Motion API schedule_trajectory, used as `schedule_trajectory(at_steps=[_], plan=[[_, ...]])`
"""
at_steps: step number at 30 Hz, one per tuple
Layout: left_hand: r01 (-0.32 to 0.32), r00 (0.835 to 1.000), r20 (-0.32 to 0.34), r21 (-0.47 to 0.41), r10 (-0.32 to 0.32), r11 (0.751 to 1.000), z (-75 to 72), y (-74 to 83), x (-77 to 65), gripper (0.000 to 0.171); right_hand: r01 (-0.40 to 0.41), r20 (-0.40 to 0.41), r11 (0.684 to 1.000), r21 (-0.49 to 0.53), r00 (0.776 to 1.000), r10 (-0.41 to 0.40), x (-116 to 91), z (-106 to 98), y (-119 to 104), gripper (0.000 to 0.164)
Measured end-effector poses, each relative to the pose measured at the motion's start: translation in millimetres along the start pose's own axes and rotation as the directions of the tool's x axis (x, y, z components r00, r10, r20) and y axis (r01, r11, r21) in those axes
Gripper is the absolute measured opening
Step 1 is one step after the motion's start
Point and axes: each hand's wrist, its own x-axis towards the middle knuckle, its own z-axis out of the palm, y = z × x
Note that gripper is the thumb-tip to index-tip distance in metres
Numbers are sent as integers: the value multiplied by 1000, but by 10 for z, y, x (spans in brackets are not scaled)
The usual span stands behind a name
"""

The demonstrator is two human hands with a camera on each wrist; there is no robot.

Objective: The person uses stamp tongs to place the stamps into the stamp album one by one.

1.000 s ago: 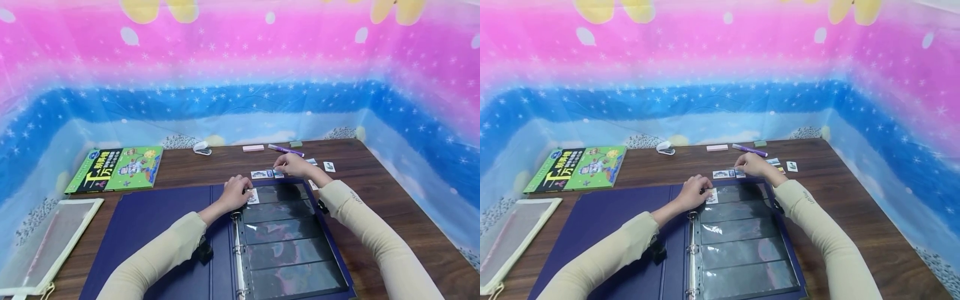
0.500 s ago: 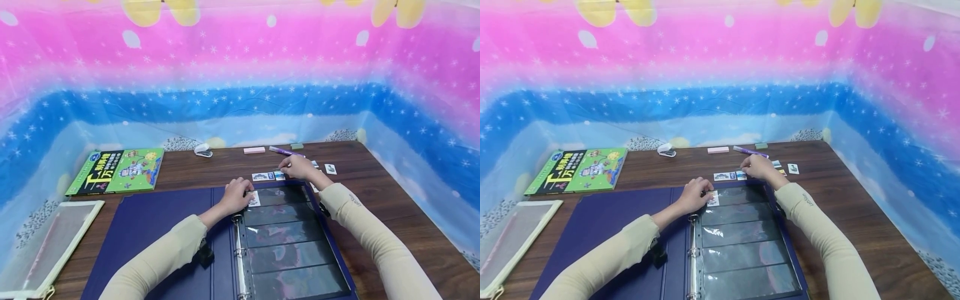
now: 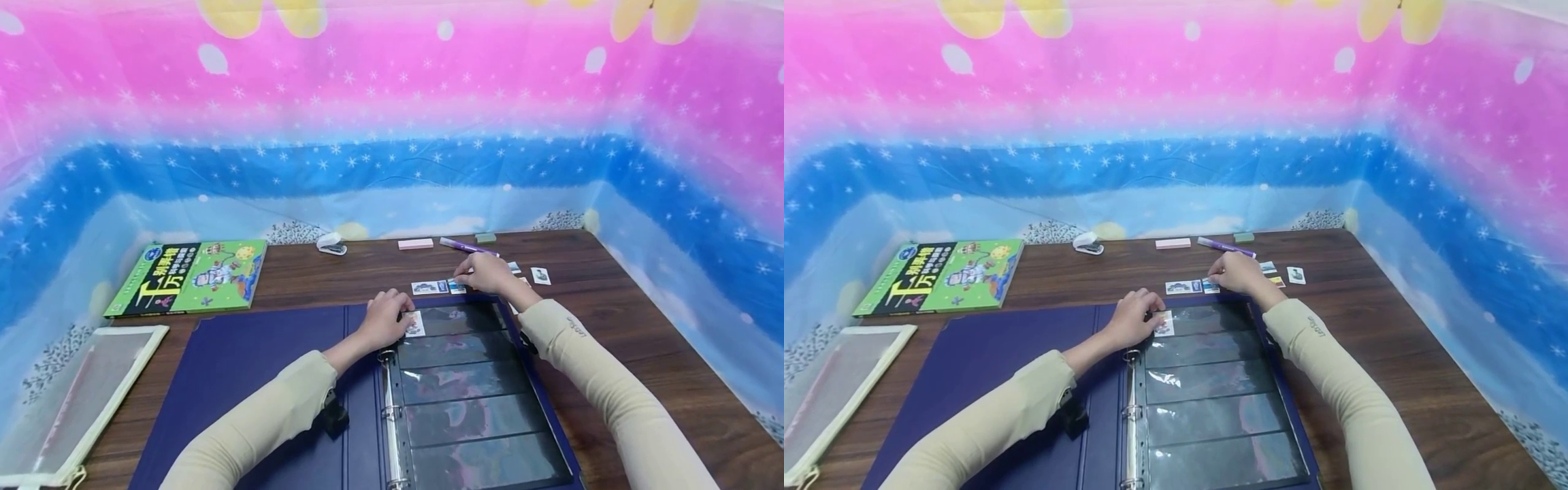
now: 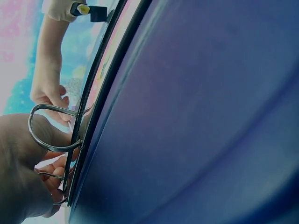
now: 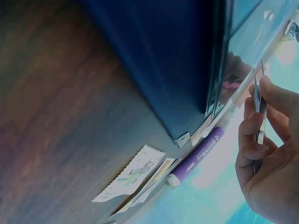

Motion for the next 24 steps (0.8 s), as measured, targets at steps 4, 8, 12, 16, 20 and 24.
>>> schedule_trajectory(at_steps=[4, 8, 12, 16, 20, 24], plan=[[52, 998, 29, 24, -53, 998, -77, 121, -12, 14, 13, -16, 1000, -23, 1000, -14, 18, 6, -16, 15], [62, 997, 35, 34, -63, 998, -89, 137, -19, 15, 13, -18, 1000, -23, 1000, -14, 18, 11, -27, 14], [65, 997, 45, 26, -66, 998, -86, 136, -24, 14, -26, -3, 1000, 8, 1000, 26, -12, -18, -19, 16], [62, 997, 46, 33, -64, 998, -95, 139, -35, 14, -54, 17, 998, 33, 998, 54, -28, -37, -2, 16], [67, 997, 48, 33, -68, 997, -110, 144, -41, 15, -26, 38, 998, 54, 999, 24, -11, -34, -8, 17], [70, 996, 50, 27, -71, 997, -110, 150, -33, 15, -18, 46, 997, 70, 999, 15, 18, -19, -34, 16]])
